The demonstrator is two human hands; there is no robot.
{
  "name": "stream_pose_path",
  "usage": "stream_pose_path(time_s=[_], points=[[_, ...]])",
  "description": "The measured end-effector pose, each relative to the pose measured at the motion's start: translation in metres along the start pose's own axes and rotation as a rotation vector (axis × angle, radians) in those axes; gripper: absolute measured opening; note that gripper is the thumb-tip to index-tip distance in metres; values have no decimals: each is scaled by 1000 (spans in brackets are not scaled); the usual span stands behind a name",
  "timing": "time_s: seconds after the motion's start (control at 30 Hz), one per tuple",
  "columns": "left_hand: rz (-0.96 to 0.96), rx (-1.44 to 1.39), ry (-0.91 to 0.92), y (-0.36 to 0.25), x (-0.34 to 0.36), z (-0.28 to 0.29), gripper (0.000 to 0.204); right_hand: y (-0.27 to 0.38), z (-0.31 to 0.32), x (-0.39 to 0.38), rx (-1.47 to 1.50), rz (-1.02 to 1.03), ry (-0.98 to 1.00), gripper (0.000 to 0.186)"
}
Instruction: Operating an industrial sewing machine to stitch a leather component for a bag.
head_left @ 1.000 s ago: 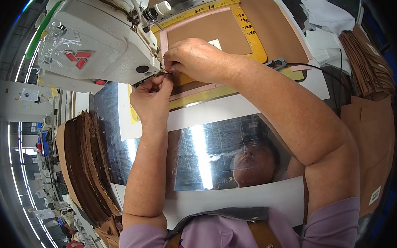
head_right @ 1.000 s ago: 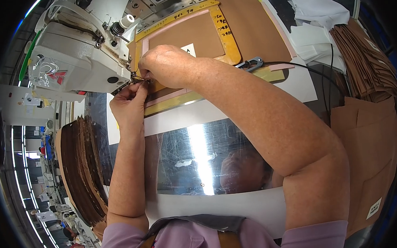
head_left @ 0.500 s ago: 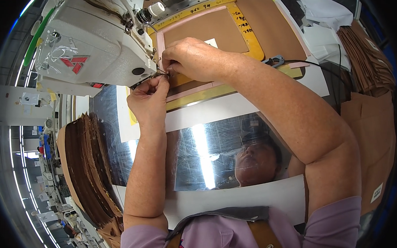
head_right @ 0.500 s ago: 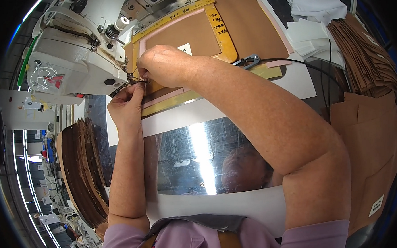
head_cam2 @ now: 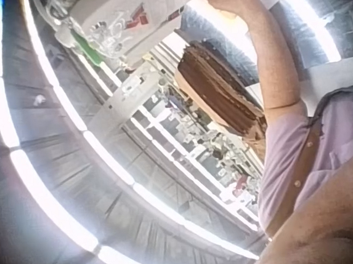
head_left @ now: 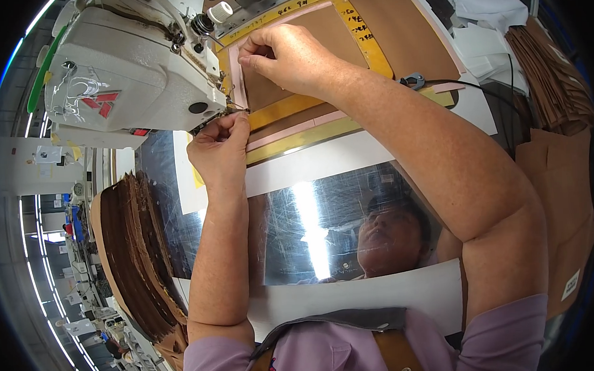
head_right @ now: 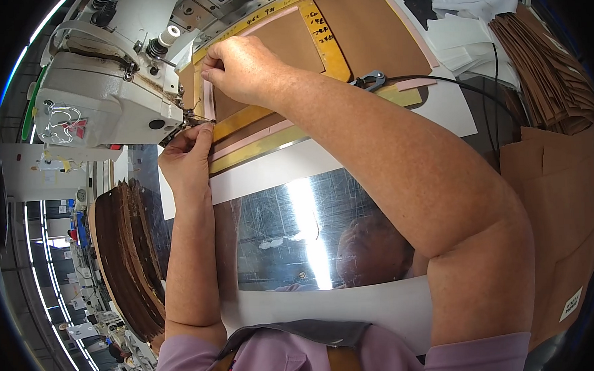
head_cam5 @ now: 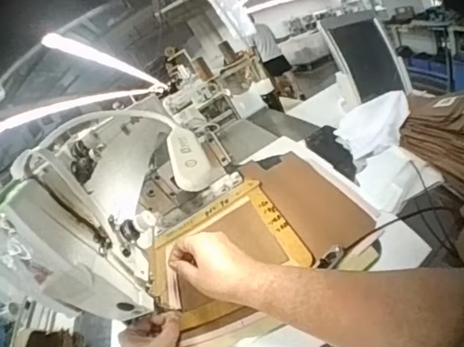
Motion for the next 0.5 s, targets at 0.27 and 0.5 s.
stream_pose_path(time_s=[0.27, 0.5], points=[[-7, 26, -11, -3, 0, -3, 13, -1, 1, -2, -37, 33, 27, 21], [20, 20, -18, -2, -1, -4, 11, 0, 0, -4, -72, 52, 56, 22]])
Point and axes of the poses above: each hand's wrist, its own x-axis towards the middle knuckle, its own z-axis out of the back of the hand, y = z × x, the point moved 4 cm from there along x, towards the middle knuckle, and after that the axes turned 13 degrees about -z, right-handed, at the moved point
